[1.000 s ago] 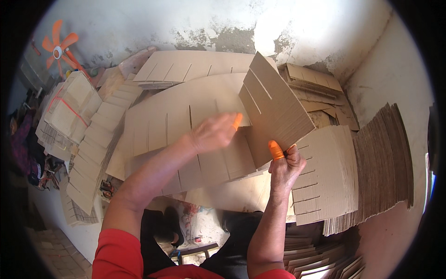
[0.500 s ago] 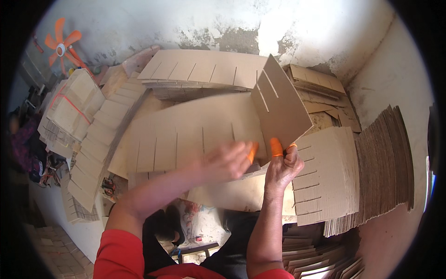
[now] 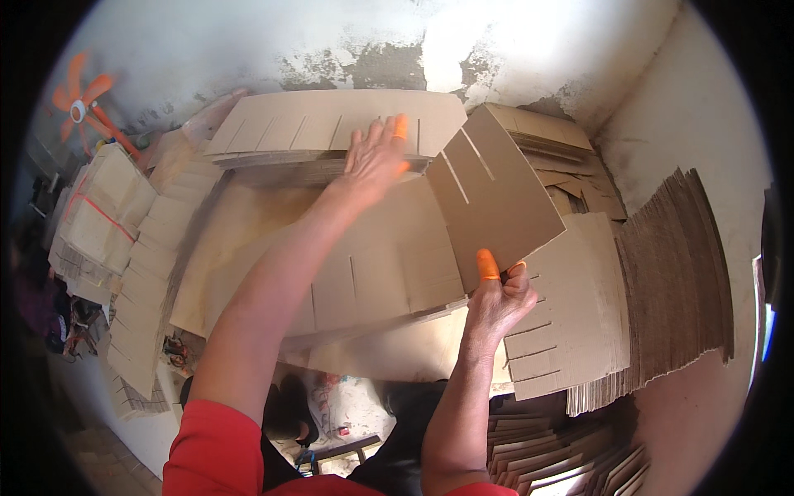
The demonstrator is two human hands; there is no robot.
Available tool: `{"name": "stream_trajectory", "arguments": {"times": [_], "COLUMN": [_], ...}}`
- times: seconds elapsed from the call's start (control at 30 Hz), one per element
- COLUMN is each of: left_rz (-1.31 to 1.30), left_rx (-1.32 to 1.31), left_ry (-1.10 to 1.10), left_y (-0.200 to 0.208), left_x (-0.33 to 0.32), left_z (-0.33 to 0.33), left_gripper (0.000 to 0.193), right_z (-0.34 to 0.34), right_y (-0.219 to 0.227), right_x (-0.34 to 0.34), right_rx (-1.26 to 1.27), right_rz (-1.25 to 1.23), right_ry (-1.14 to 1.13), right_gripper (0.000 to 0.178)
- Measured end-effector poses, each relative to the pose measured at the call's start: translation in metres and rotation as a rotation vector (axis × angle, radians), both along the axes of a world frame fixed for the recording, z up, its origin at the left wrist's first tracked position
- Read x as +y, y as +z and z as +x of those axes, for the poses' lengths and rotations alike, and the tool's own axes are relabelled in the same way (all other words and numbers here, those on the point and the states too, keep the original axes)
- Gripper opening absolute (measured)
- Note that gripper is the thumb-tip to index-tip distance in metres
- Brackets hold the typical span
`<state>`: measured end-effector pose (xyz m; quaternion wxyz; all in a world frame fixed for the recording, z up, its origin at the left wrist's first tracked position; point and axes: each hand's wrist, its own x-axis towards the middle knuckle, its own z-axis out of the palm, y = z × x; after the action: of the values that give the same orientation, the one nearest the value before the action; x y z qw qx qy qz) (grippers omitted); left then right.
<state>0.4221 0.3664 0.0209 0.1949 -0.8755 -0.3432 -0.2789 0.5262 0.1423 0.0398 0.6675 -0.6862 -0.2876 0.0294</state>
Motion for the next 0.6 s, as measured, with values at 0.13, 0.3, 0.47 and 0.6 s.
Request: {"name": "stream_trajectory", "arguments": {"times": [0.13, 0.3, 0.47, 0.6], "left_rz": [-0.021, -0.082, -0.279, -0.118], "left_rx": [0.37, 0.08, -0.19, -0.138], "left_ry": [0.117, -0.045, -0.096, -0.242], "left_y": [-0.012, -0.009, -0.009, 0.029], "left_x": [0.026, 0.04, 0.056, 0.038], "left_z": [0.002, -0.005, -0.01, -0.013], "left_gripper": [0.015, 0.011, 0.015, 0.034], "right_z": [0.009, 0.007, 0.004, 0.003], "right_y": [-0.007, -0.009, -0.007, -0.002], "right_x": [-0.001, -0.001, -0.001, -0.002], "right_rx": [0.046, 0.065, 0.039, 0.042], "right_rz": [-0.029, -0.007, -0.022, -0.021], "right_ry": [0.018, 0.038, 0.06, 0.064], "right_gripper": [0.035, 0.041, 0.041, 0.041]}}
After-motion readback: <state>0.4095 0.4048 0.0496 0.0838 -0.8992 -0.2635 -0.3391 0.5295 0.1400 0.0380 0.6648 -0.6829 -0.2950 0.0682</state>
